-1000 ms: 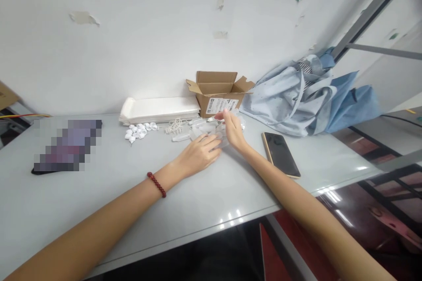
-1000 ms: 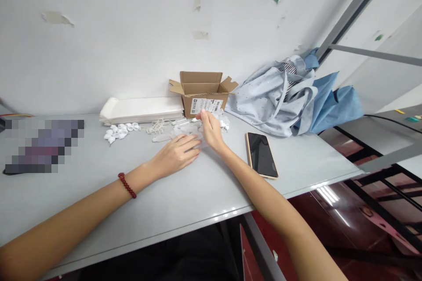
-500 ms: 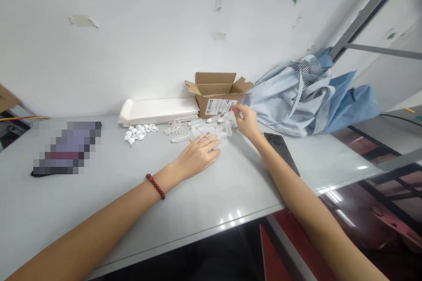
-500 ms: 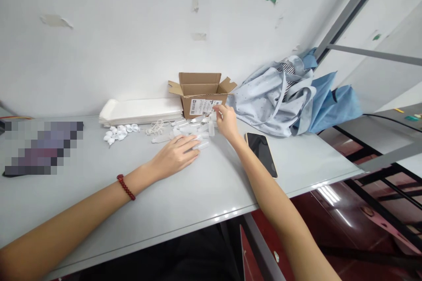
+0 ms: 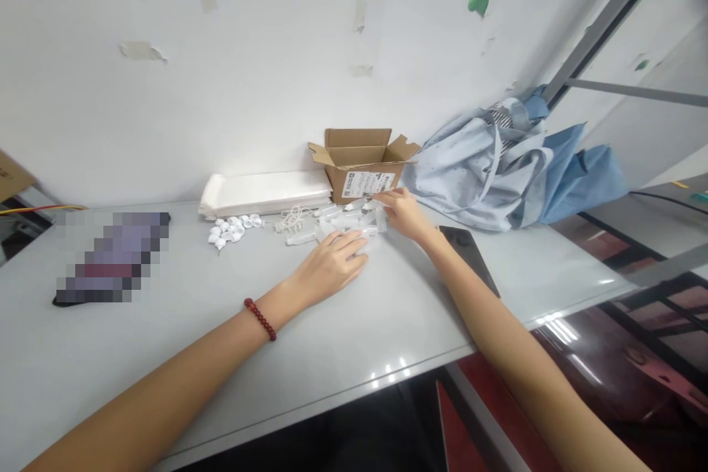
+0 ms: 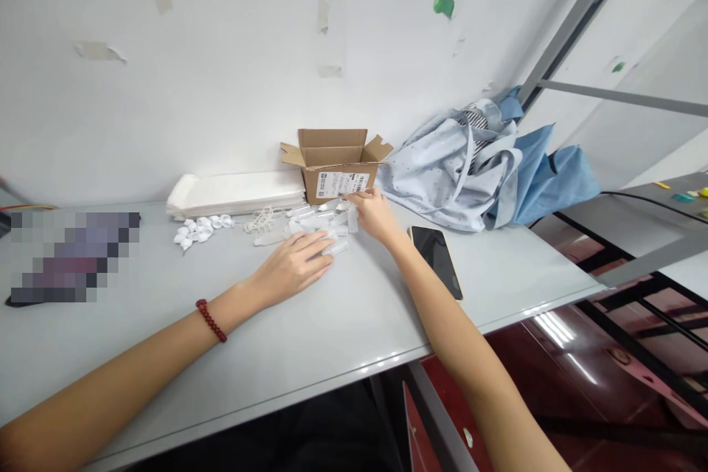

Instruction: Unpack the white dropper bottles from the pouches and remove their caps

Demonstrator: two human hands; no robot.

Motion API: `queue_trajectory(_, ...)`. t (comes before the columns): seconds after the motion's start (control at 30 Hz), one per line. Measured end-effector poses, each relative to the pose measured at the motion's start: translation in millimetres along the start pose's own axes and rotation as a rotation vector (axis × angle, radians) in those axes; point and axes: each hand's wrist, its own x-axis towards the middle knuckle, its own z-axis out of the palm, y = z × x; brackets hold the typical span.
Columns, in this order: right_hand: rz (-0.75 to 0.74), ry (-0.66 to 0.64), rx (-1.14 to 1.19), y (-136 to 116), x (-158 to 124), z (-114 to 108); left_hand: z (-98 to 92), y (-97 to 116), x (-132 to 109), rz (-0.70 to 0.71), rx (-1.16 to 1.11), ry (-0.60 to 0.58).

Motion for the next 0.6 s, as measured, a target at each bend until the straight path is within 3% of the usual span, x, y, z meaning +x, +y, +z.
queue_trajectory(0.3, 0.019, 0.011, -0.07, 3.4, 3.2, 5.9, 0.2, -0.1, 0.1, -0.015, -0.033, 0.001)
queue_trajectory(0.43, 0.102, 0.13, -0.068, 7.1, 5.8, 9.9, 0.7, -0.1, -0.8, -0.019, -0.044, -0.004)
queue_trajectory(0.6, 0.275, 0.258, 0.128, 6.7, 9.0, 9.0, 1.5, -0.4, -1.4, -0.021, -0.039, 0.002)
